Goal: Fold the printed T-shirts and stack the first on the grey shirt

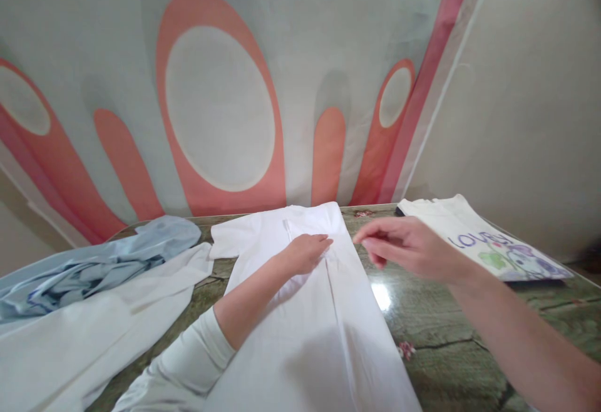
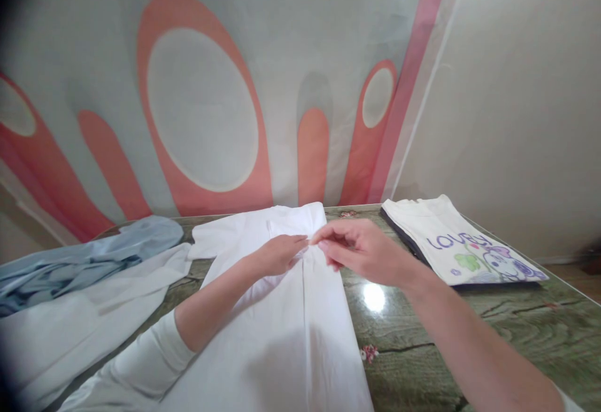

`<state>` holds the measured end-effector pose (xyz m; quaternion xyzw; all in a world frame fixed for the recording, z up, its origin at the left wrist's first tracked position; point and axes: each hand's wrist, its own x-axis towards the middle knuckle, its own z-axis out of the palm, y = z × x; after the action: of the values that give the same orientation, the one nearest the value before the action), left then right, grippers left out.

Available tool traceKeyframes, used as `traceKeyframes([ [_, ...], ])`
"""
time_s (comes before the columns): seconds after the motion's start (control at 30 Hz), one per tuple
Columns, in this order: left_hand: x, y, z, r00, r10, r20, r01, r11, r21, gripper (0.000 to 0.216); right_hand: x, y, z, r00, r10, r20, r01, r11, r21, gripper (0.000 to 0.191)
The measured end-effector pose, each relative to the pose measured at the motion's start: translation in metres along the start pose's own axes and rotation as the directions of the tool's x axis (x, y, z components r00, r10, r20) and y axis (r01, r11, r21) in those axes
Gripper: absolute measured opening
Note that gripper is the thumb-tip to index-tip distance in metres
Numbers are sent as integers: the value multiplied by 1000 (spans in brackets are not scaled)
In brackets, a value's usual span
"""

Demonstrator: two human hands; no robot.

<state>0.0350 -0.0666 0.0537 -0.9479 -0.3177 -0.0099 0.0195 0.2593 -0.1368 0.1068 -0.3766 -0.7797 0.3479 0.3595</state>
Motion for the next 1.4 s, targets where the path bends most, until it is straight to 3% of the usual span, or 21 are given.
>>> traceKeyframes([
  [0.1,4,4,5,999,-41,4,41,998,47,43,23,34,27,995,80,-60,-90,981,-173,18],
  [0.2,6,8,10,998,-65,-9,65,994,87,37,36,78,57,958,112,-265,-185,944,-272,27],
  [0.33,7,8,13,995,-95,-10,95,988,120,24,32,108,80,950,34,-311,-140,935,-326,26],
  [0.57,4,-2,13,999,31,-21,-28,990,137,21,22,98,84,974,-68,-215,-32,902,-430,17],
  [1.03,2,-13,8,994,94,-49,-86,986,146,18,18,89,84,988,-133,-82,57,796,-603,19],
  [1.2,0,-13,10,1000,-1,-29,4,995,98,20,17,88,84,988,-147,-51,83,774,-628,22],
  [1.4,-1,-29,28,988,-153,-25,155,981,118,41,16,86,88,988,-151,-42,85,739,-669,23],
])
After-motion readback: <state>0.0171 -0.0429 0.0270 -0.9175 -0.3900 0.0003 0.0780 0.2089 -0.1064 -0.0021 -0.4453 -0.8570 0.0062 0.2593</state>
